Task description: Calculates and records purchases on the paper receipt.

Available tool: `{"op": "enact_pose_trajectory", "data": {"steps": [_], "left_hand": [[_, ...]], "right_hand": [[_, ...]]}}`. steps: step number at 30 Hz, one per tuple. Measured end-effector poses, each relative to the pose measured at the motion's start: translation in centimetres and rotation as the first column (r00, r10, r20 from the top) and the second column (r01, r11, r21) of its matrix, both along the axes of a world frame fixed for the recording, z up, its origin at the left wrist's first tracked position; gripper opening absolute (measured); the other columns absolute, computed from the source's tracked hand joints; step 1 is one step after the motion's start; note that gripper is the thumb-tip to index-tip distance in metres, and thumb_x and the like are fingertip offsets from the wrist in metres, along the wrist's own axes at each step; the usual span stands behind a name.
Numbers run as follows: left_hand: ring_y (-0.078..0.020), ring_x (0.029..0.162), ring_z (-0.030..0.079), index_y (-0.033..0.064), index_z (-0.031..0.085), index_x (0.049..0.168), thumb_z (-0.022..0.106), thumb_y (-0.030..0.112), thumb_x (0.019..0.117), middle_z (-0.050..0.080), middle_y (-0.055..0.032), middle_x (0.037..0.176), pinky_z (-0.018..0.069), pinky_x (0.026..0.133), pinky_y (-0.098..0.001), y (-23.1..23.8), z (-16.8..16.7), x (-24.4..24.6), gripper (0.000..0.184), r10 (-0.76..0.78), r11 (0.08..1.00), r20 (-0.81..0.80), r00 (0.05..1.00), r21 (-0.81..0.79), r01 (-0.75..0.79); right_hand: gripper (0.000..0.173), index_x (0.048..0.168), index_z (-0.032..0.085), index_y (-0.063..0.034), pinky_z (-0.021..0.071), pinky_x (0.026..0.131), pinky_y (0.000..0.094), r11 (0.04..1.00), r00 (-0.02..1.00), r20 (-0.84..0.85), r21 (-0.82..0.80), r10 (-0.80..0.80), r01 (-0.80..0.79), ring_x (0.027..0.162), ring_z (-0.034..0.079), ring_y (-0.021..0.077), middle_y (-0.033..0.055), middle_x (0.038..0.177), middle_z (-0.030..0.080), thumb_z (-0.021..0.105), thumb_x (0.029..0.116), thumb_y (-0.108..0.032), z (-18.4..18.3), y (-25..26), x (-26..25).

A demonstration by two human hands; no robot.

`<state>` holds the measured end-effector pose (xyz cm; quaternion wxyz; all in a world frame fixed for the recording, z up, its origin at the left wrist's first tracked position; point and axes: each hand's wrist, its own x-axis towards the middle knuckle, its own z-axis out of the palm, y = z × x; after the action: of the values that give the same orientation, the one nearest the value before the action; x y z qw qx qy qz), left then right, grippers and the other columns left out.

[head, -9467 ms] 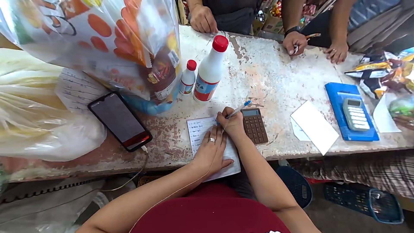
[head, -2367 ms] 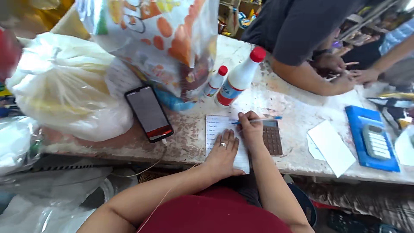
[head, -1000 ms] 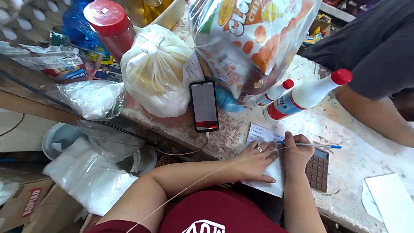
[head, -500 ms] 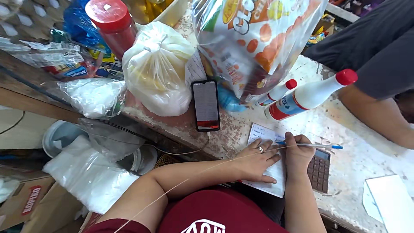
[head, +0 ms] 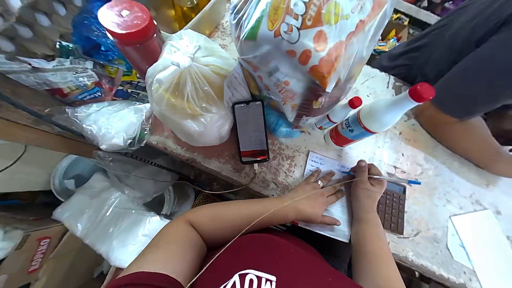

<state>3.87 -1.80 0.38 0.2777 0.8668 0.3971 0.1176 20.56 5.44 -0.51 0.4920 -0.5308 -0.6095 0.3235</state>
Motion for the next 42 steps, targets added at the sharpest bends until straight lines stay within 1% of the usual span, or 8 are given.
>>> {"op": "enact_pose_trajectory", "data": {"steps": [5, 8, 11, 14, 22, 31, 39, 42], "left_hand": [[-0.0350, 0.159, 0.007, 0.0168, 0.033, 0.161, 0.043, 0.064, 0.1010, 0.023, -0.0030, 0.171, 0.0018, 0.124, -0.0655, 0.1, 0.0, 0.1, 0.077, -0.021, 1.000, -0.041, 0.999, -0.012, 0.021], [-0.0344, 0.159, 0.006, 0.0193, 0.033, 0.161, 0.037, 0.067, 0.1010, 0.024, -0.0012, 0.171, 0.0015, 0.123, -0.0660, 0.1, 0.0, 0.3, 0.077, -0.020, 1.000, -0.077, 0.997, -0.004, 0.020], [-0.0348, 0.159, 0.006, 0.0219, 0.033, 0.161, 0.033, 0.070, 0.1003, 0.025, 0.0002, 0.171, 0.0024, 0.123, -0.0671, 0.1, -0.1, 0.4, 0.078, -0.012, 1.000, -0.113, 0.993, 0.015, 0.014], [-0.0356, 0.159, 0.006, 0.0232, 0.034, 0.161, 0.031, 0.072, 0.0994, 0.025, 0.0008, 0.170, 0.0035, 0.122, -0.0693, 0.1, -0.1, 0.5, 0.079, -0.001, 0.999, -0.140, 0.990, 0.031, 0.006], [-0.0305, 0.160, 0.008, 0.0205, 0.034, 0.161, 0.030, 0.072, 0.0991, 0.022, -0.0001, 0.171, 0.0056, 0.122, -0.0670, 0.0, -0.1, 0.6, 0.081, -0.003, 0.998, -0.184, 0.983, 0.057, 0.014], [-0.0402, 0.157, 0.017, -0.0043, 0.036, 0.154, 0.044, 0.070, 0.0958, 0.023, -0.0231, 0.167, 0.0203, 0.122, -0.0608, -0.8, 0.8, 2.5, 0.095, 0.019, 0.997, -0.214, 0.977, 0.082, -0.001], [-0.0386, 0.158, 0.014, -0.0019, 0.035, 0.156, 0.035, 0.073, 0.0968, 0.023, -0.0222, 0.168, 0.0160, 0.124, -0.0594, -0.9, 0.0, 2.2, 0.096, 0.019, 0.993, -0.188, 0.982, 0.116, 0.003], [-0.0385, 0.158, 0.014, 0.0035, 0.036, 0.157, 0.035, 0.074, 0.0962, 0.024, -0.0193, 0.168, 0.0152, 0.124, -0.0607, -0.8, -0.2, 2.2, 0.094, 0.017, 0.994, -0.183, 0.983, 0.110, 0.003]], "right_hand": [[0.032, 0.087, 0.064, -0.0059, 0.0545, 0.059, 0.0214, 0.997, 0.998, 0.057, -0.071, -0.021, 0.025, 0.059, 0.059, 0.0000, -0.0073, 0.071, 0.062, 0.051, 0.1076, -0.026, 0.2, -0.4, 0.1], [0.025, 0.087, 0.065, -0.0031, 0.0537, 0.056, 0.0235, 0.997, 0.997, 0.075, -0.079, 0.011, -0.006, 0.056, 0.058, 0.0030, -0.0028, 0.068, 0.062, 0.061, 0.1036, -0.021, 0.6, -0.5, 0.2], [0.019, 0.084, 0.061, -0.0064, 0.0516, 0.052, 0.0217, 0.999, 0.999, 0.021, -0.046, 0.029, -0.028, 0.053, 0.056, 0.0032, -0.0036, 0.065, 0.059, 0.070, 0.0977, -0.016, 0.6, -0.3, 0.2], [0.028, 0.073, 0.055, -0.0108, 0.0478, 0.050, 0.0211, 0.999, 1.000, -0.013, -0.025, 0.021, -0.022, 0.050, 0.053, 0.0024, -0.0060, 0.059, 0.055, 0.074, 0.0934, -0.016, 0.3, 0.1, 0.4], [0.031, 0.068, 0.053, -0.0101, 0.0437, 0.048, 0.0187, 0.998, 0.999, -0.035, -0.049, 0.035, -0.036, 0.048, 0.049, 0.0001, -0.0067, 0.056, 0.052, 0.071, 0.0924, -0.008, 0.5, 0.2, 0.2], [0.029, 0.068, 0.053, -0.0074, 0.0445, 0.051, 0.0194, 0.995, 0.998, 0.056, -0.095, 0.013, -0.007, 0.051, 0.050, 0.0000, -0.0053, 0.057, 0.052, 0.069, 0.0925, -0.008, 1.2, 0.1, -0.1], [0.031, 0.065, 0.052, -0.0099, 0.0403, 0.049, 0.0177, 0.996, 0.998, 0.064, -0.093, 0.018, -0.012, 0.049, 0.046, -0.0015, -0.0069, 0.055, 0.050, 0.069, 0.0902, -0.004, 1.2, 0.1, -0.2], [0.031, 0.065, 0.050, -0.0109, 0.0394, 0.048, 0.0179, 0.994, 0.997, 0.074, -0.107, 0.006, 0.002, 0.048, 0.045, -0.0014, -0.0073, 0.055, 0.048, 0.069, 0.0889, -0.004, 1.3, 0.2, -0.2]]}}
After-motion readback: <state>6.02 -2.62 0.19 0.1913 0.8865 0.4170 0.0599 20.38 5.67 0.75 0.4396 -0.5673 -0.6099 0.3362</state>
